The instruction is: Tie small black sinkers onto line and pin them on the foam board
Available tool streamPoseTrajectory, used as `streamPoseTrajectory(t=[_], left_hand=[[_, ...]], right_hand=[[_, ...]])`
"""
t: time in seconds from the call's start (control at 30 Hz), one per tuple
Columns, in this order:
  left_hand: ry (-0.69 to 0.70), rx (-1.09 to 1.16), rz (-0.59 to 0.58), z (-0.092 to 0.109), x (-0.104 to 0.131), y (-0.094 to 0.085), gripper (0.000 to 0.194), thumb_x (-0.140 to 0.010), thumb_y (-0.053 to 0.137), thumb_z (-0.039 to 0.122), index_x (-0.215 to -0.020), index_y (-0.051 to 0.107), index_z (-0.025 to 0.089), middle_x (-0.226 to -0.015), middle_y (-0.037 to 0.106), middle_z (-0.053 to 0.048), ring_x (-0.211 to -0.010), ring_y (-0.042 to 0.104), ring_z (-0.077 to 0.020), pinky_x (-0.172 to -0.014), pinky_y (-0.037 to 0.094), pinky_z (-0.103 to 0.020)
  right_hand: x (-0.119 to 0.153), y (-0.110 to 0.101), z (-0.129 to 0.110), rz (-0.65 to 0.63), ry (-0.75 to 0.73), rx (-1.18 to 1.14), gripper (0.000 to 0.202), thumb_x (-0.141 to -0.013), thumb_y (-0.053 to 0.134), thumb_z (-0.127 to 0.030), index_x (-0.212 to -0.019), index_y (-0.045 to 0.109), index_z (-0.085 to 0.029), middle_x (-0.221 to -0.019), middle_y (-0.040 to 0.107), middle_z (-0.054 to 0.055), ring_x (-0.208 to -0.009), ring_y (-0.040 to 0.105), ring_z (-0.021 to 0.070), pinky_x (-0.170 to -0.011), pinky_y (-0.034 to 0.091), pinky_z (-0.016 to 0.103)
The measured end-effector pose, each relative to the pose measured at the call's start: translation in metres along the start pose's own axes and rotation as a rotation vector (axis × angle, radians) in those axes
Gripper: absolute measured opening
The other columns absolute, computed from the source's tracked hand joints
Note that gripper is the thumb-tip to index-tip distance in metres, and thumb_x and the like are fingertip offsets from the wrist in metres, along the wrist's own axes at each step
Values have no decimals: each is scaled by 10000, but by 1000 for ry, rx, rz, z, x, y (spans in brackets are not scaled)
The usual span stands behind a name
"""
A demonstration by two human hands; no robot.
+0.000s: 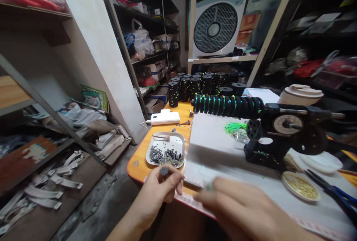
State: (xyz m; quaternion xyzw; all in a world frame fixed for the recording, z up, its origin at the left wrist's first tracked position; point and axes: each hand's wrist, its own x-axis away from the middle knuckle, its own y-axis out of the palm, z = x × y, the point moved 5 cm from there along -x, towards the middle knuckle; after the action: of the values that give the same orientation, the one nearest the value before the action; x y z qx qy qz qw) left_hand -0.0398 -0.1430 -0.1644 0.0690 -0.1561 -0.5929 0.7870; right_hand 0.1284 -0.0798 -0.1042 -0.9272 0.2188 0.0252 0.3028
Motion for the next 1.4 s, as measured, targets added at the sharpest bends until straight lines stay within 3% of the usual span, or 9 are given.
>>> streamPoseTrajectory(t=[0.1,0.17,0.4,0.5,0.67,0.83,0.97,1.13,1.4], left_hand=[[19,-321,31,0,13,-7,320,-847,677,440,-745,595,148,-543,512,44,-527,425,-85,-521,299,-216],[21,-545,31,5,18,-12,321,-875,626,453,-747,599,159,-560,515,44,-546,466,-104,-555,352,-228],[265,-1036,87,63,-37,-51,247,-934,510,327,-870,701,185,-798,674,-47,-806,631,-212,-745,477,-300],[352,-1129,160,75,-80,-65,171,-860,589,206,-978,714,206,-1043,638,-85,-1000,603,-260,-934,415,-374],[349,-1177,202,72,-114,-65,71,-739,689,140,-758,686,208,-1010,622,-77,-906,639,-269,-882,433,-383],[372,-1089,231,75,-90,-52,63,-862,574,182,-828,621,207,-893,658,-58,-876,614,-236,-817,435,-348],[297,-861,197,52,-56,-31,219,-944,493,397,-834,527,210,-712,632,1,-547,495,-133,-551,412,-250],[162,-51,160,4,-28,-2,268,-835,705,405,-816,540,196,-674,608,29,-538,460,-65,-515,336,-171],[198,169,249,-14,-16,25,284,-773,763,444,-791,659,180,-621,599,26,-483,388,-38,-502,338,-146]], right_hand=[[-33,-5,-21,137,-650,716,311,-977,450,-113,-1212,641,-182,-1172,693,121,-1202,571,276,-1024,468,480],[-48,1,-16,135,-804,864,259,-975,453,-99,-1103,675,-138,-1057,720,98,-1147,601,246,-1066,443,451],[-53,4,6,159,-779,755,197,-977,469,-138,-1049,646,-89,-718,603,47,-629,503,172,-569,419,320],[-51,-6,6,295,-707,648,283,-1012,410,-200,-1004,668,-83,-643,529,37,-594,449,168,-517,344,294],[-50,-11,13,361,-569,562,342,-1014,420,-272,-989,716,-104,-690,540,59,-591,453,165,-510,353,278],[-47,-11,23,434,-492,437,293,-977,442,-127,-1049,724,-97,-679,493,32,-549,446,129,-473,342,235],[-50,-14,26,463,-405,236,194,-916,551,-72,-983,727,-118,-678,519,22,-563,484,115,-491,355,221],[-52,-17,23,457,-293,55,128,-903,598,-115,-889,723,-138,-698,607,38,-639,565,133,-569,427,234],[-54,-20,30,440,-123,-158,119,-880,661,-151,-871,769,-200,-758,717,15,-701,646,119,-663,486,223]])
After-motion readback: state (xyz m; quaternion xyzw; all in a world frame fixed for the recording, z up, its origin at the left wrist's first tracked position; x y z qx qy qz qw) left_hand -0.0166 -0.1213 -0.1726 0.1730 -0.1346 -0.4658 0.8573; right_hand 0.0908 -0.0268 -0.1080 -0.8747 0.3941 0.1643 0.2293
